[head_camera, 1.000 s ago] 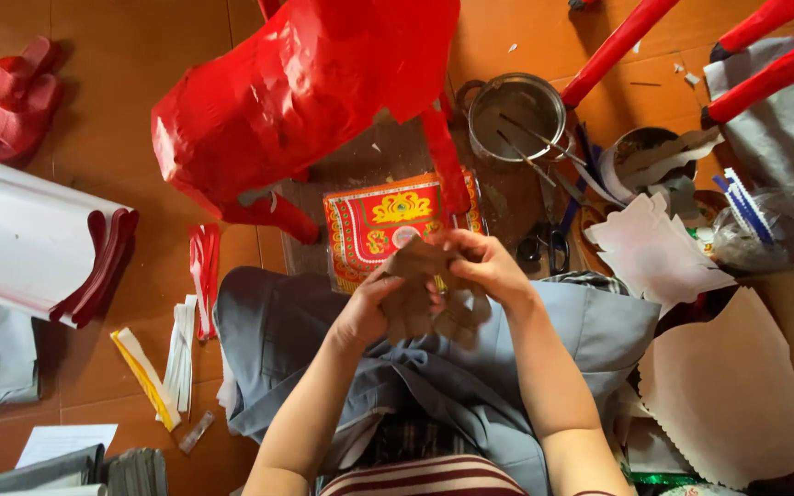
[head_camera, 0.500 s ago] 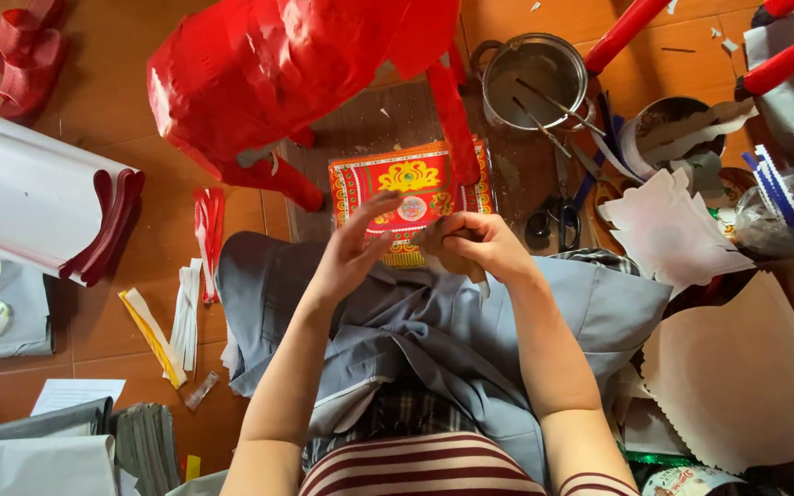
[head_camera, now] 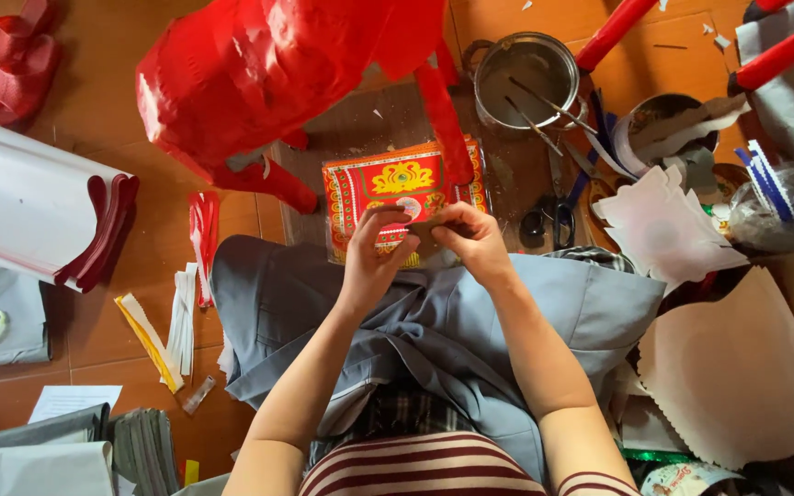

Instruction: Assembling a decorative red paper horse by gluing components and adding paper decorations.

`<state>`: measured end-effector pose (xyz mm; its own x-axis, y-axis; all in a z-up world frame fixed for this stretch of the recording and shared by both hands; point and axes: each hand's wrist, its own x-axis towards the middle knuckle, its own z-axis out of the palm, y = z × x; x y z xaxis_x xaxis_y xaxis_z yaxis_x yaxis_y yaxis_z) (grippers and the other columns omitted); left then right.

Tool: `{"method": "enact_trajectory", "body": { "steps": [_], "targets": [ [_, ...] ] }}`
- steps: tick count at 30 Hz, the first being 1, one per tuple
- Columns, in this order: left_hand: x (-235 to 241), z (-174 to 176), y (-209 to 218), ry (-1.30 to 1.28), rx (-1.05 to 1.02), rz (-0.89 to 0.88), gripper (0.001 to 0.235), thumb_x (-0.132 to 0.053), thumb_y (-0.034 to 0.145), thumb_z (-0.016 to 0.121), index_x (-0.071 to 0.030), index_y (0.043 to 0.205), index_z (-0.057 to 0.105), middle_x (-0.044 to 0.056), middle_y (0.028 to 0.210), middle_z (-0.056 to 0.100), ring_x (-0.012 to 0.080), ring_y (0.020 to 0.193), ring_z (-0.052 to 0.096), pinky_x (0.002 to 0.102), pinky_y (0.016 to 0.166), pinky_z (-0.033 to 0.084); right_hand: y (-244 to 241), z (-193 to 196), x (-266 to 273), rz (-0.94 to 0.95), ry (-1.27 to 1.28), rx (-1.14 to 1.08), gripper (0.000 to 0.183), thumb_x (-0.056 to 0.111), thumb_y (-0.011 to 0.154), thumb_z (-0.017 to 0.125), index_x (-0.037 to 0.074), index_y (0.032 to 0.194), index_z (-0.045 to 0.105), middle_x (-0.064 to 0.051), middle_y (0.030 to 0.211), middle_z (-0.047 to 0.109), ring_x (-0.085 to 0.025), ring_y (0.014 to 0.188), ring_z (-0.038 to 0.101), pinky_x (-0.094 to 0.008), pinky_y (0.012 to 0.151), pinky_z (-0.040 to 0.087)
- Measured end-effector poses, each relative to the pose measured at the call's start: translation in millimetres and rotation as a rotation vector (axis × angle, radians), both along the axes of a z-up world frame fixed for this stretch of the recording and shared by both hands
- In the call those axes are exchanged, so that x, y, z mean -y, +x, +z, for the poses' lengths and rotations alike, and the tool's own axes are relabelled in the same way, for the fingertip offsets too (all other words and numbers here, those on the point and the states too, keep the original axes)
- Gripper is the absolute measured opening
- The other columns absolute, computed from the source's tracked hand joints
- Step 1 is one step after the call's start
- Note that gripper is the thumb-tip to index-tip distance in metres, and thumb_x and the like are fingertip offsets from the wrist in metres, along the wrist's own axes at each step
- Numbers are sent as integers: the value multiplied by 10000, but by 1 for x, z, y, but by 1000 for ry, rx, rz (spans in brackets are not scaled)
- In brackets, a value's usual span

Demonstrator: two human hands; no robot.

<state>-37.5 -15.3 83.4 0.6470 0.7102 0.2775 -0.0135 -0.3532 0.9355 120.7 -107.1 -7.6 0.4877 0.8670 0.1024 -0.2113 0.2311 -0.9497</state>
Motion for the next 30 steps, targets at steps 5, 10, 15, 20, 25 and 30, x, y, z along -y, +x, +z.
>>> {"method": "enact_trajectory", "body": {
  "steps": [5,10,15,20,25,30],
  "targets": [
    [4,-12,17,-63,118,-9,116,-25,871,715,-11,972,659,206,1111,637,405,1191,559,500,995,431,2,33,1,-90,11,75,182,-28,813,738,30,984,720,-62,880,680,-95,801,600,-263,761,518],
    [-14,-44,16,-366,153,63,38,-30,939,637,-27,976,641,99,840,629,161,824,564,331,766,460,111,-41,28,-264,-339,393,67,123,870,700,106,911,751,-67,799,699,-127,764,611,-327,742,519],
    [-19,-25,21,-523,304,80,61,-14,921,648,-33,964,608,37,785,606,68,740,553,204,661,404,152,-98,31,-257,-1373,644,669,162,760,713,161,1360,417,-293,1316,495,-472,1197,531,-599,976,442],
    [-15,-9,11,-541,333,28,78,9,891,685,-2,953,640,92,817,661,101,745,603,222,655,474,134,-77,22,-253,-1386,489,996,-84,771,669,223,1548,127,-428,1431,266,-565,1330,352,-632,1077,352],
    [-18,-12,-7,-530,313,-14,92,0,867,713,-1,940,655,100,826,680,72,714,603,165,585,462,124,-78,25,-275,-1407,533,981,-71,814,646,219,1562,81,-407,1369,361,-549,1306,391,-609,1086,358],
    [-11,22,-23,-574,313,-97,114,28,822,736,10,920,680,125,826,703,114,761,623,233,687,509,144,-84,42,-538,-585,-509,172,105,809,546,199,946,501,-188,887,674,-307,808,675,-487,702,498]
  ]
}}
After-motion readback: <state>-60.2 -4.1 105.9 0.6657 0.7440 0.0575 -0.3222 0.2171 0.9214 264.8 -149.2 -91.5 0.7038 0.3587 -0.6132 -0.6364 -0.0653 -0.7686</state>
